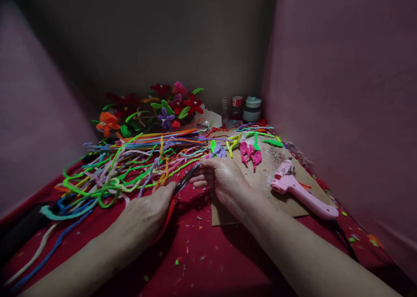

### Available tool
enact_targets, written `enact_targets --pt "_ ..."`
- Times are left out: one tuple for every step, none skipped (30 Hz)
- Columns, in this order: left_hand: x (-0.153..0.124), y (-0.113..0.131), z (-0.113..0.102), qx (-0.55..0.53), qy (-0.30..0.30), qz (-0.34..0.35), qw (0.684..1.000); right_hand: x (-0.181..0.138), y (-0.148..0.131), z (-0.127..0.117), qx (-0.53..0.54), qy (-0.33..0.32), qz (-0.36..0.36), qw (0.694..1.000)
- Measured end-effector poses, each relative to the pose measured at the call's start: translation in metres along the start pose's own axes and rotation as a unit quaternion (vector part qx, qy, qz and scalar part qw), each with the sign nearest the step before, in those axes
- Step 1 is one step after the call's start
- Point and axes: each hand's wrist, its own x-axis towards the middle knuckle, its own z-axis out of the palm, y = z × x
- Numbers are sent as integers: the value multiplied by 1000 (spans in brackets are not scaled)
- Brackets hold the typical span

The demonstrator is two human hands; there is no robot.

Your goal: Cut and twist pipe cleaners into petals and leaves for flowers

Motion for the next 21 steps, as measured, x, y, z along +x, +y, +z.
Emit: enact_targets --pt "0 0 0 1 -1 2 1000 0 0 0 0 4 1 1000" --pt "0 1 -1 1 -3 3 1000 -1 -1 1 0 7 4 1000" --pt "0 1 -1 -3 -8 5 1000 -1 -1 1 -1 10 6 1000" --pt "0 2 -2 -7 -14 6 1000 -2 -1 2 -1 10 9 1000" --pt "-1 2 -3 -12 -20 7 1000 -2 -1 2 -1 7 10 1000" --pt "-1 3 -4 -16 -24 7 1000 -2 -1 2 -1 3 10 1000" --pt "-2 3 -5 -21 -27 7 999 -2 -1 2 1 -3 7 1000" --pt "-3 3 -5 -25 -29 6 999 -2 -1 2 4 -9 4 1000" --pt "-3 3 -5 -28 -29 5 999 -2 0 2 7 -14 2 1000" --pt "-3 2 -4 -34 -29 5 999 -2 0 2 9 -17 0 1000" --pt "-3 2 -4 -40 -28 6 999 -2 0 2 13 -22 -4 1000" --pt "-3 1 -2 -45 -26 8 999 -2 0 2 15 -27 -9 999" --pt "-3 0 -1 -47 -21 9 999 -2 0 1 18 -31 -16 999" --pt "-3 0 0 -48 -14 10 999 -2 0 1 21 -33 -22 999" --pt "-2 -1 1 -46 -7 9 999 -2 0 1 22 -36 -29 999" --pt "-2 -1 2 -43 -1 8 999 -2 1 1 23 -37 -33 999" --pt "-1 -1 2 -37 6 7 999 -2 1 1 22 -37 -35 998" --pt "-1 -1 2 -31 12 6 999 -1 2 0 21 -39 -35 998" --pt "-1 -1 1 -23 18 5 1000 -1 2 0 20 -42 -36 998" --pt "-1 0 0 -14 23 5 1000 -1 2 0 17 -48 -36 998" --pt "-1 0 -2 -2 29 3 1000 -1 3 -1 16 -54 -37 998"
